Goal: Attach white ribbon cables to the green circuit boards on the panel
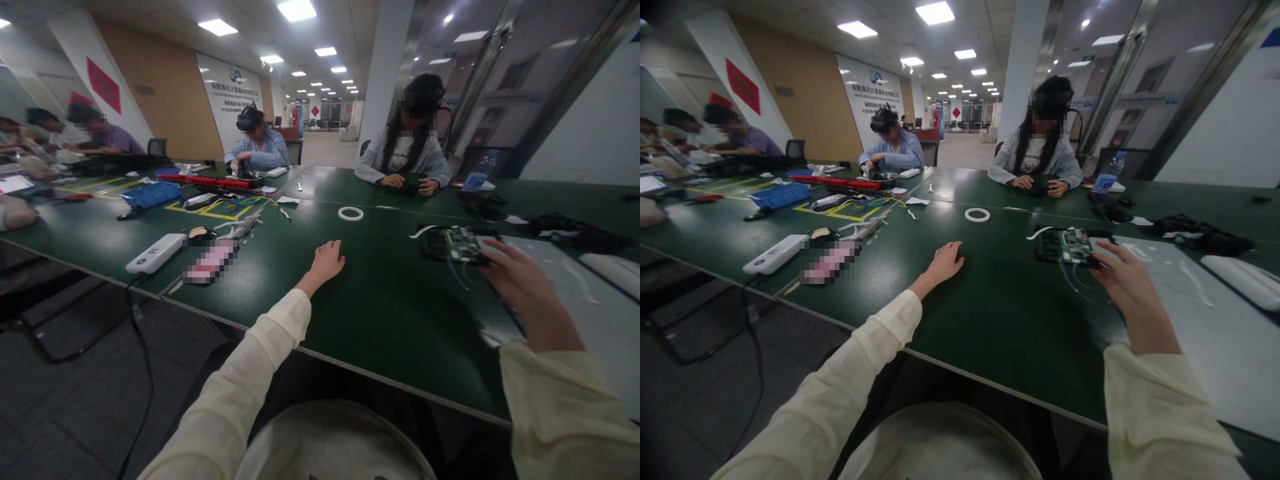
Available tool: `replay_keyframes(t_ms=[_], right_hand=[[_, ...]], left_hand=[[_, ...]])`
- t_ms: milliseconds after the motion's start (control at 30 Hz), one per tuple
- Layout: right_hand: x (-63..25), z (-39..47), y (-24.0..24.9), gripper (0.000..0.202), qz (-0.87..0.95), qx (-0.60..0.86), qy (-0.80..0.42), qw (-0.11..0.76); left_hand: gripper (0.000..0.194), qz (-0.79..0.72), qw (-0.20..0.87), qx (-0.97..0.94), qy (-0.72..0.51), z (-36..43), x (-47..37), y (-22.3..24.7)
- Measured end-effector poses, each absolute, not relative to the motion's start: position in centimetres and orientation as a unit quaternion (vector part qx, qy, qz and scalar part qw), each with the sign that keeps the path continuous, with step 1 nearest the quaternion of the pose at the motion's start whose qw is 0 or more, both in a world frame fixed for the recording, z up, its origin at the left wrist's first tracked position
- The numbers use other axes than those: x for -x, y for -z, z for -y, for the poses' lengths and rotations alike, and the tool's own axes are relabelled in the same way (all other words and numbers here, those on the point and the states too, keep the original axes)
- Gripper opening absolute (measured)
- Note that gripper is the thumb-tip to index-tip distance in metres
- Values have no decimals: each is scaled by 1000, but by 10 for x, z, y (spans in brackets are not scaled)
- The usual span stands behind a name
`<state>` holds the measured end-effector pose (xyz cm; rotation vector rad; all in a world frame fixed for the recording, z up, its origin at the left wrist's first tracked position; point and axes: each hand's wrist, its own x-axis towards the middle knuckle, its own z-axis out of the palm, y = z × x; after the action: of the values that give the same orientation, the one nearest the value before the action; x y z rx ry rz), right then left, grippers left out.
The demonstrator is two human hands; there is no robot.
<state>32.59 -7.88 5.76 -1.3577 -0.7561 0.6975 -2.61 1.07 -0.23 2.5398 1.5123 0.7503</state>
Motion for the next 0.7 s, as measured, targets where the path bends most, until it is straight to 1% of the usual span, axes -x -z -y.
replay_keyframes(t_ms=[100, 200, 300, 433, 567, 700], right_hand=[[-281, 74, -51, 30, 356, 560, -432, 611], [-240, 73, -40, 32, 419, 544, -483, 544], [-212, 73, -31, 34, 475, 540, -497, 485], [-199, 72, -28, 35, 563, 571, -439, 405], [-195, 73, -28, 40, 676, 565, -323, 346], [-205, 69, -31, 43, 737, 544, -232, 328]], left_hand=[[40, -492, 54, -816, -298, -11, 26, 0], [34, -481, 50, -795, -367, -11, 24, -6], [32, -454, 47, -787, -414, -8, 21, -13], [32, -410, 61, -816, -403, 4, 15, -23], [37, -353, 59, -881, -309, 21, 10, -34], [39, -291, 55, -930, -216, 30, 7, -38]])
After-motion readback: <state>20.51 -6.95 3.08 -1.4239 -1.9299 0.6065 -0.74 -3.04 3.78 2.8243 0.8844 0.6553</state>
